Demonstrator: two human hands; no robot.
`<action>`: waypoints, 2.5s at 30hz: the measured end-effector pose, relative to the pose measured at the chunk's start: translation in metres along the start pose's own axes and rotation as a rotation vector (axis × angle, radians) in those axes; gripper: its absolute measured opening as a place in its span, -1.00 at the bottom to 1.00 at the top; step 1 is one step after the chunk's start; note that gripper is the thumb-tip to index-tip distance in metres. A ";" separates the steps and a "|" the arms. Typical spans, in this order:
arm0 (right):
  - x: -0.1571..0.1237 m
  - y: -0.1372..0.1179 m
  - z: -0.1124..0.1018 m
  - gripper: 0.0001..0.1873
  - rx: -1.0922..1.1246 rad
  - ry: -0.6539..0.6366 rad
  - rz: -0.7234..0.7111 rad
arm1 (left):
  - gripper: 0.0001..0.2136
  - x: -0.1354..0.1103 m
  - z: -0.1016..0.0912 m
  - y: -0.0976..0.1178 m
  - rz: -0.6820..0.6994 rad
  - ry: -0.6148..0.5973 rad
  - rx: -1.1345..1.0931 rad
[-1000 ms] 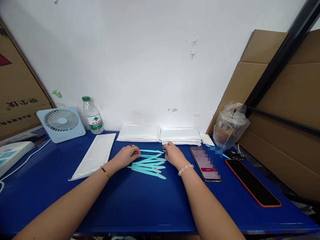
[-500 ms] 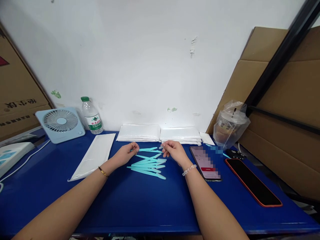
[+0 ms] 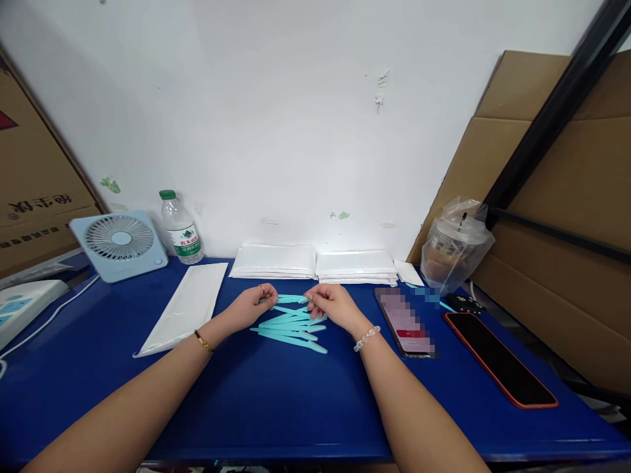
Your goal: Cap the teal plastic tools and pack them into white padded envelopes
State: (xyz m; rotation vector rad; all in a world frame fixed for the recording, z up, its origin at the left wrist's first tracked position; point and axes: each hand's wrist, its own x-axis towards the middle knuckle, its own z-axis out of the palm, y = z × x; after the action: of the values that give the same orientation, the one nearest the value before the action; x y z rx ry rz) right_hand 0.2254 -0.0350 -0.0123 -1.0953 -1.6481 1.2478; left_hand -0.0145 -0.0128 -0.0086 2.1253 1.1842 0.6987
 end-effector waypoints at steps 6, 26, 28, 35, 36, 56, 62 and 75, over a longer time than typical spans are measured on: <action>-0.002 -0.007 0.000 -0.64 -0.002 -0.019 0.004 | -0.73 -0.002 0.003 0.011 -0.067 -0.041 -0.049; 0.007 0.013 -0.024 -0.69 -1.198 0.242 -0.020 | -0.86 0.003 -0.004 -0.009 -0.014 0.027 0.417; 0.006 0.012 -0.022 -0.64 -1.215 0.242 -0.024 | -0.84 0.002 -0.005 -0.010 -0.019 0.024 0.390; 0.007 0.014 -0.029 -0.84 -0.873 0.357 -0.005 | -0.61 -0.004 0.003 0.009 0.202 -0.024 0.379; 0.008 0.016 -0.033 -0.88 -0.738 0.384 0.018 | -0.57 -0.005 0.006 0.012 0.248 -0.089 0.390; 0.006 0.026 -0.050 -0.89 -0.287 0.171 0.187 | -0.41 -0.013 0.023 0.007 0.317 -0.337 0.515; 0.009 0.026 -0.050 -0.88 -0.257 0.127 0.198 | -0.42 -0.013 0.022 0.009 0.317 -0.338 0.521; 0.001 0.020 -0.045 -0.84 -0.460 0.086 0.074 | -0.25 -0.012 0.020 0.012 0.328 -0.370 0.530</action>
State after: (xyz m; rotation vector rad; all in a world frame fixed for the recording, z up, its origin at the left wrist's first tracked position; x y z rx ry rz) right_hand 0.2699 -0.0176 -0.0220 -1.4733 -1.8928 0.8684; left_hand 0.0004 -0.0336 -0.0157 2.7774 0.8879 0.0986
